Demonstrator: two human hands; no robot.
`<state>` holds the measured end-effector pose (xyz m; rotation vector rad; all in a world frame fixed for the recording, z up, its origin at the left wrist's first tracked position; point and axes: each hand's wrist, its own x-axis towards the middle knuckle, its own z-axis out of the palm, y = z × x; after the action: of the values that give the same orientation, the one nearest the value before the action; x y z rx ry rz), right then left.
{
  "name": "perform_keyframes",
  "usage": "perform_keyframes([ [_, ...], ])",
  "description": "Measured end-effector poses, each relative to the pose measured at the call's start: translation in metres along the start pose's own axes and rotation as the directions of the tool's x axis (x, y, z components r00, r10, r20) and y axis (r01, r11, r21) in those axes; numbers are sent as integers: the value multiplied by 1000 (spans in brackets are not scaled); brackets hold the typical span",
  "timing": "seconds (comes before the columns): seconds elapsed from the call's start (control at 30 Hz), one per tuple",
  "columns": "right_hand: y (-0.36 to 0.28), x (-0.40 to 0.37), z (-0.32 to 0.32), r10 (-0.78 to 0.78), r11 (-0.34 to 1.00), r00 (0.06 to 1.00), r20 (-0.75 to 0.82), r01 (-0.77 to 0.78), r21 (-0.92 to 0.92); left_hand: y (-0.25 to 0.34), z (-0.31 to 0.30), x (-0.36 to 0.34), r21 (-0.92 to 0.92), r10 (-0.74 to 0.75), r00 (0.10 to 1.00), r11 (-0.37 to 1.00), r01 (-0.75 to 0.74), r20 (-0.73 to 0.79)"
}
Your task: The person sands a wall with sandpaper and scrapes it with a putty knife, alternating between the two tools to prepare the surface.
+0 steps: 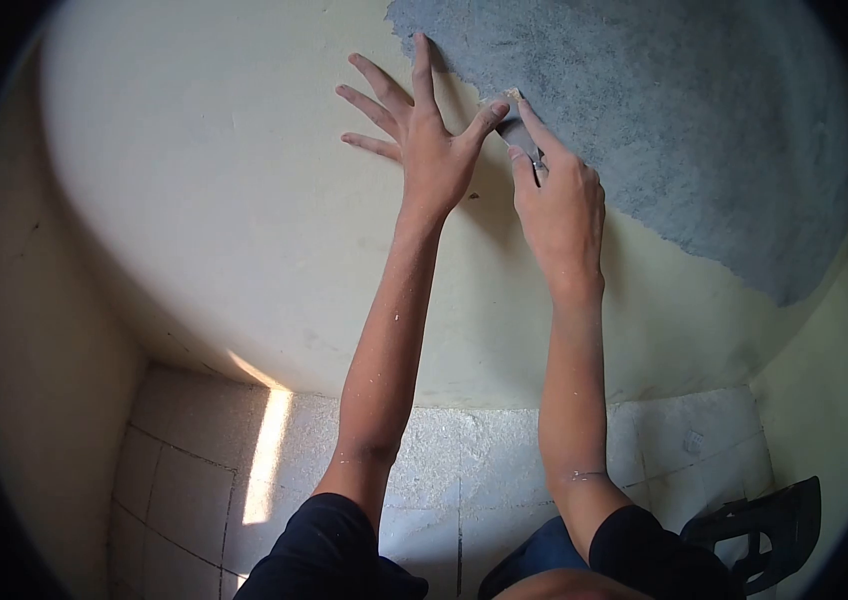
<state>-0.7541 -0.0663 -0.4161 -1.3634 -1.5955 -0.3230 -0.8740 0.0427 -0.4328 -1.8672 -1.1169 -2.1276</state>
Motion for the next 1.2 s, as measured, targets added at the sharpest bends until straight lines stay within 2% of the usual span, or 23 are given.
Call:
perform_keyframes([
  [0.2, -6, -2, 4, 58, 998, 998, 32, -58, -9, -5, 1, -2, 39, 29, 999, 999, -28, -17],
  [0.3, 2, -3, 2, -3, 999, 997, -75, 0, -46, -5, 3, -3, 42, 41, 999, 998, -40, -22],
  [0.43, 8, -2, -3, 29, 999, 999, -33, -30, -35, -3, -1, -8, 84, 35, 999, 996, -35, 12],
  [0.73, 12, -4, 18, -53, 999, 989, -135, 51, -14, -8, 4, -8, 103, 35, 999, 994, -36, 7],
  [0.93, 9, 3, 38, 1, 987, 980, -197, 31, 156, -13, 14, -2, 183, 15, 999, 983, -7, -39],
  [0.97, 17, 5, 44, -73, 984, 963, -258, 112, 140, -11, 15, -5, 186, -30, 999, 982, 34, -25],
  [1.03, 21, 7, 38, -70, 983, 972, -225, 106, 150, 9, 4, -2, 191, -118, 993, 975, 117, -5],
  [1.13, 17, 4, 19, -37, 993, 992, -121, 50, 108, 11, -1, -1, 159, -137, 990, 979, 128, 43],
  [1.2, 14, 2, 10, -22, 998, 997, -70, 26, 60, 1, -1, -5, 52, -23, 999, 998, 21, 33],
])
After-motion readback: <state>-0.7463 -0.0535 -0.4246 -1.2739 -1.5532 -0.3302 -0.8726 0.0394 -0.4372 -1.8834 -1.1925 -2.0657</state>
